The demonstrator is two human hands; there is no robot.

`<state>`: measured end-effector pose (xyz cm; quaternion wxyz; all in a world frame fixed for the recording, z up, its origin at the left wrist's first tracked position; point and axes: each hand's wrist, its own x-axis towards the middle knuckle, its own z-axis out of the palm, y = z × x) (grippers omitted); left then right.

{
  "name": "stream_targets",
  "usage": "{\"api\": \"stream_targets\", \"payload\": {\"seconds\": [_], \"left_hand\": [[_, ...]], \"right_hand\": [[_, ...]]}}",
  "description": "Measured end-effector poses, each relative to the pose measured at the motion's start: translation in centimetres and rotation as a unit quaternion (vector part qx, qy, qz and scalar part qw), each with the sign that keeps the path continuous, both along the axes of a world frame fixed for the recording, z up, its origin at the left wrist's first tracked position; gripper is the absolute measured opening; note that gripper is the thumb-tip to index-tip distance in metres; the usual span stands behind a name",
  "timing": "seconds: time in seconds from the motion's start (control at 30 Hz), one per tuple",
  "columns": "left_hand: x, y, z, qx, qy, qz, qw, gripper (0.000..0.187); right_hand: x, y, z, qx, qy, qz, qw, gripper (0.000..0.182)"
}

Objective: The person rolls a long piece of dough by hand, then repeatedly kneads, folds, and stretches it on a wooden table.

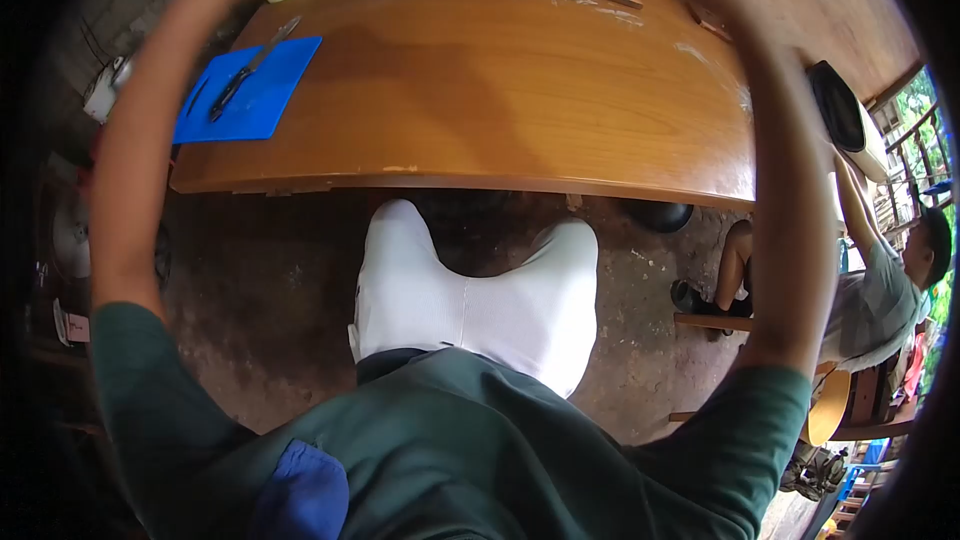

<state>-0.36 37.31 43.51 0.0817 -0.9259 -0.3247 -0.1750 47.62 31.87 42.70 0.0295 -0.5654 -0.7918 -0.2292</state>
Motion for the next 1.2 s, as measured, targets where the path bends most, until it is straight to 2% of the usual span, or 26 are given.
{"api": "stream_targets", "payload": {"seconds": [0.03,0.07,0.1,0.13,0.2,0.23,0.3,0.37,0.43,0.5,0.53,0.57,0.63,0.67,0.73,0.77,0.83,0.87,0.9,0.97,1.03,1.1,1.13,1.17,1.2], "left_hand": [[-1.2,-1.4,-5.5,-0.09,0.106,0.073,0.988,0.021],[-1.4,-5.1,-8.1,-0.233,0.217,0.168,0.933,0.032],[-7.5,-5.3,-12.0,-0.092,0.337,0.002,0.937,0.047],[-10.7,-5.5,-12.7,-0.242,0.193,0.086,0.947,0.051],[-15.3,-4.9,-11.5,-0.18,0.058,0.137,0.972,0.051],[-16.0,-4.6,-10.7,-0.18,0.047,0.148,0.971,0.048],[-12.3,-4.6,-8.4,-0.279,0.075,0.152,0.945,0.046],[-8.0,-4.2,-9.3,-0.193,0.11,0.115,0.968,0.046],[-2.7,-2.7,-11.2,-0.239,0.011,0.14,0.961,0.049],[0.3,2.9,-17.5,-0.173,-0.041,0.113,0.978,0.05],[2.1,5.4,-22.7,-0.155,-0.06,0.142,0.976,0.053],[3.9,6.9,-25.7,-0.138,-0.078,0.17,0.973,0.055],[6.9,4.6,-25.7,-0.14,-0.042,0.195,0.97,0.057],[7.5,3.1,-24.7,-0.139,-0.041,0.193,0.971,0.057],[7.9,0.0,-20.6,-0.273,-0.05,0.183,0.943,0.056],[7.5,-1.1,-19.5,-0.273,-0.05,0.182,0.943,0.056],[6.2,-2.2,-17.8,-0.299,-0.077,0.112,0.944,0.059],[6.0,-2.9,-17.6,-0.295,-0.112,0.068,0.947,0.062],[6.0,-3.3,-17.3,-0.295,-0.114,0.069,0.946,0.062],[6.3,-4.8,-16.2,-0.37,0.018,0.068,0.926,0.06],[6.4,-5.5,-15.0,-0.37,0.062,0.095,0.922,0.054],[4.8,-3.7,-15.2,-0.429,-0.08,-0.052,0.898,0.048],[4.3,-2.9,-15.2,-0.427,-0.151,-0.086,0.887,0.04],[4.0,-2.8,-13.0,-0.415,-0.177,-0.115,0.885,0.038],[3.7,-2.5,-9.4,-0.362,-0.136,-0.081,0.919,0.042]], "right_hand": [[0.0,-2.1,-6.1,-0.149,-0.09,-0.021,0.985,0.022],[0.7,-5.1,-11.1,-0.274,-0.15,0.014,0.95,0.022],[1.4,-8.4,-13.9,-0.345,-0.111,0.047,0.931,0.021],[1.4,-11.1,-13.5,-0.333,0.061,0.035,0.94,0.024],[4.1,-10.9,-10.3,-0.2,0.194,-0.066,0.958,0.026],[4.8,-10.8,-9.3,-0.11,0.223,-0.026,0.968,0.022],[5.7,-7.6,-8.4,-0.13,0.325,-0.018,0.937,0.021],[3.4,-4.1,-10.1,-0.124,0.298,0.037,0.946,0.023],[-2.3,-1.2,-12.6,-0.164,0.3,-0.004,0.94,0.033],[-7.9,1.9,-16.8,-0.117,0.302,-0.055,0.945,0.072],[-10.4,4.1,-19.7,-0.145,0.346,-0.083,0.923,0.077],[-12.6,5.8,-22.5,-0.173,0.389,-0.11,0.898,0.083],[-15.3,5.5,-27.4,-0.004,0.271,-0.034,0.962,0.08],[-15.1,4.5,-26.2,-0.002,0.273,-0.036,0.961,0.08],[-14.2,1.7,-21.1,-0.201,0.284,-0.048,0.936,0.074],[-13.4,0.5,-19.7,-0.201,0.284,-0.049,0.936,0.074],[-12.0,-1.3,-16.5,-0.258,0.3,0.041,0.917,0.06],[-12.1,-2.7,-14.7,-0.29,0.289,0.047,0.911,0.053],[-11.9,-2.7,-14.7,-0.291,0.287,0.048,0.912,0.053],[-10.7,-3.6,-15.7,-0.353,0.254,0.032,0.9,0.048],[-9.0,-4.1,-16.1,-0.325,0.268,0.062,0.905,0.047],[-7.9,-4.6,-13.4,-0.313,0.347,0.073,0.881,0.047],[-7.1,-4.8,-11.7,-0.272,0.408,0.106,0.865,0.046],[-6.9,-5.2,-9.2,-0.239,0.472,0.109,0.841,0.043],[-5.8,-4.7,-4.5,-0.198,0.306,0.028,0.931,0.047]]}}
